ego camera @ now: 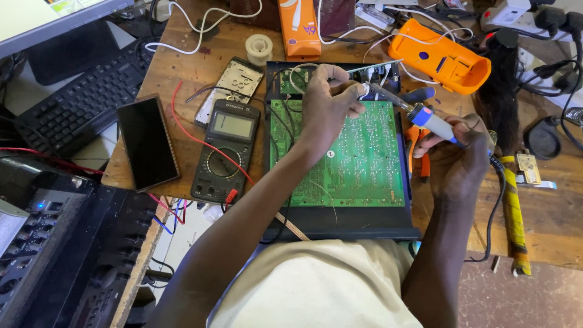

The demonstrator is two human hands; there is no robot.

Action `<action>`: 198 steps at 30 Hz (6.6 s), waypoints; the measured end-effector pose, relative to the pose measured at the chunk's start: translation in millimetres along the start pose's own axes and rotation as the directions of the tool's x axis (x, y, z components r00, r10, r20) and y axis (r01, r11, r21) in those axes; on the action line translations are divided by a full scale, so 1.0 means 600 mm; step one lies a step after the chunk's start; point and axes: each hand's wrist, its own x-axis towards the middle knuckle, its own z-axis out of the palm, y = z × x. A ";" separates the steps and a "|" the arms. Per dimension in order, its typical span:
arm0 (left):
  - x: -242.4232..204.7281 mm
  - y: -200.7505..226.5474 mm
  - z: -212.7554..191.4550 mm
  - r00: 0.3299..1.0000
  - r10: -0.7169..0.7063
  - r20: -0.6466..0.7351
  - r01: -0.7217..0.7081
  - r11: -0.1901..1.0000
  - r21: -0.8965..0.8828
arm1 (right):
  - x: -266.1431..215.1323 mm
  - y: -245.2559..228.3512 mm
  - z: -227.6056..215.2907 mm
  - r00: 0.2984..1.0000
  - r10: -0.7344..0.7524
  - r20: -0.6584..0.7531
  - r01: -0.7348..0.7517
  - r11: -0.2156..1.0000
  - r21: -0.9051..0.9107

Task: Soldering and repairing components on a green printed circuit board using a soldering iron and pliers.

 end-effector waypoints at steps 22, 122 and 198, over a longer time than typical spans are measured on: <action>0.001 0.001 0.000 1.000 -0.023 -0.008 0.022 0.998 -0.051 | 0.003 0.007 -0.015 0.998 -0.053 0.043 0.057 0.995 -0.081; 0.092 0.025 -0.053 0.842 0.388 0.376 -0.527 0.438 0.728 | 0.029 0.030 0.225 0.986 0.167 -0.024 -0.153 0.823 -0.548; 0.096 0.057 -0.060 0.716 0.420 0.559 -0.699 0.417 0.581 | 0.041 0.081 0.236 0.962 -0.190 -0.196 0.062 0.853 -0.519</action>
